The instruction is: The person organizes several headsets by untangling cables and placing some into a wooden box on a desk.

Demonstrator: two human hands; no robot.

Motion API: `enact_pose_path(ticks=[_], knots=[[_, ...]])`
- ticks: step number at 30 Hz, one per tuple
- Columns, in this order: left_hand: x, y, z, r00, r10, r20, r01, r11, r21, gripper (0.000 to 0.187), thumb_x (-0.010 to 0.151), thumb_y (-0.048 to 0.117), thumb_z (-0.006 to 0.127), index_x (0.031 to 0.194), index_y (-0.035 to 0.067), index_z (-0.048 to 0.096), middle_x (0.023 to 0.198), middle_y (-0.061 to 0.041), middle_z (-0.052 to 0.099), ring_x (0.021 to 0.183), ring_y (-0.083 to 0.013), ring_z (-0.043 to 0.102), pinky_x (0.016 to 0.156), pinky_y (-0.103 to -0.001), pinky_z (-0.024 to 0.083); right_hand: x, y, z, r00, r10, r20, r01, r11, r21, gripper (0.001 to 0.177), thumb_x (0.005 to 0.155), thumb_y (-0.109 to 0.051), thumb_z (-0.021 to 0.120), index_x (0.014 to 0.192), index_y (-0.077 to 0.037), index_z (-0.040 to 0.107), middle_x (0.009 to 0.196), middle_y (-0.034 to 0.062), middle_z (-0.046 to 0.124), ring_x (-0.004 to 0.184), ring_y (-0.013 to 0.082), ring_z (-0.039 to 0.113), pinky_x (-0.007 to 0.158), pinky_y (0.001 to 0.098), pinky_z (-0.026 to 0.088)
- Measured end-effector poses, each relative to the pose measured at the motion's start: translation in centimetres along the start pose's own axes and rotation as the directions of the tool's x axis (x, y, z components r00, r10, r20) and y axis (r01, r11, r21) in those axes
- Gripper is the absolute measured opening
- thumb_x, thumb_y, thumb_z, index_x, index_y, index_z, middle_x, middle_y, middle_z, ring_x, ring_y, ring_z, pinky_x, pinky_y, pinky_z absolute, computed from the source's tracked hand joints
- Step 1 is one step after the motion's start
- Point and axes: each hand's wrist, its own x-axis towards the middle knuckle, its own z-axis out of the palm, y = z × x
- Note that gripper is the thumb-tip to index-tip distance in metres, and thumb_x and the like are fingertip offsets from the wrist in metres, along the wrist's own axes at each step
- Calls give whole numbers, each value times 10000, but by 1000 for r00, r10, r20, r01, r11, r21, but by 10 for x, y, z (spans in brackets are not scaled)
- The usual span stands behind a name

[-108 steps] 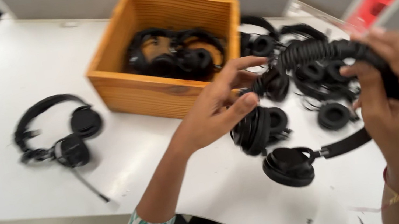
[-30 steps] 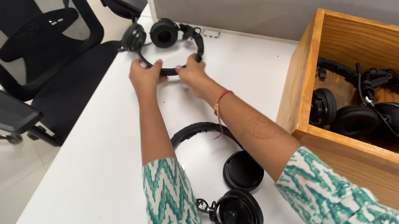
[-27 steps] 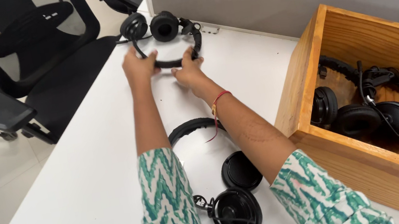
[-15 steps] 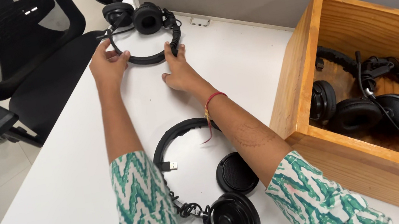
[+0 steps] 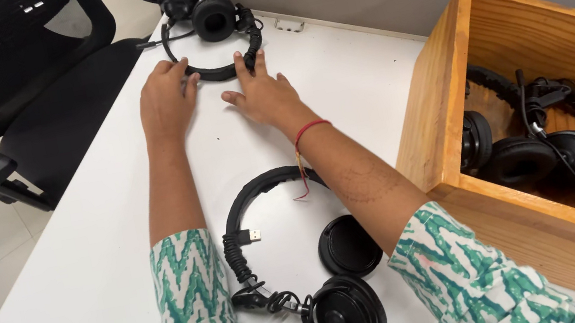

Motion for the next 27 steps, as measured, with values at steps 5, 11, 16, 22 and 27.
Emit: enact_pose_path(ticks=[5,11,16,22,27], knots=[[-1,2,3,1000,23,-18,-21,993,115,431,912,211,767,1305,49,693,1082,-83,670,999,-254,631,847,-372,533,-6,1,-26,991,-4,134,11,999,-48,921,950,-623,498,1638,-238,24,1667,292,85,1276,401,596,1056,465,503],[0,10,-2,993,-106,47,98,985,145,521,987,261,691,1451,82,536,1133,-83,644,1047,-261,598,900,-383,515,0,7,-28,976,-37,215,50,997,-55,976,930,-650,553,1634,-318,-37,1640,332,57,1345,448,501,1099,484,450],[-8,17,-10,993,-120,11,119,991,62,588,1011,280,672,1509,84,428,1202,-107,644,1139,-293,574,965,-426,484,-3,1,-55,966,-121,226,134,990,-41,990,929,-675,549,1624,-311,-55,1633,338,70,1384,463,442,1124,484,418],[-24,-16,8,997,-72,5,72,997,18,519,1023,309,707,1416,62,474,1333,-139,625,1217,-308,559,987,-436,475,-58,-13,-103,938,-319,138,341,923,-180,960,882,-635,651,1620,-268,159,1587,258,301,1438,406,390,1087,516,439],[-35,-57,19,1000,14,-26,-19,973,-229,514,1035,232,749,1431,16,502,1132,-156,706,1050,-307,671,950,-411,521,-192,-3,-142,765,-643,-15,585,705,-401,783,849,-538,704,1484,-174,425,1501,183,433,1413,350,396,1033,599,419]])
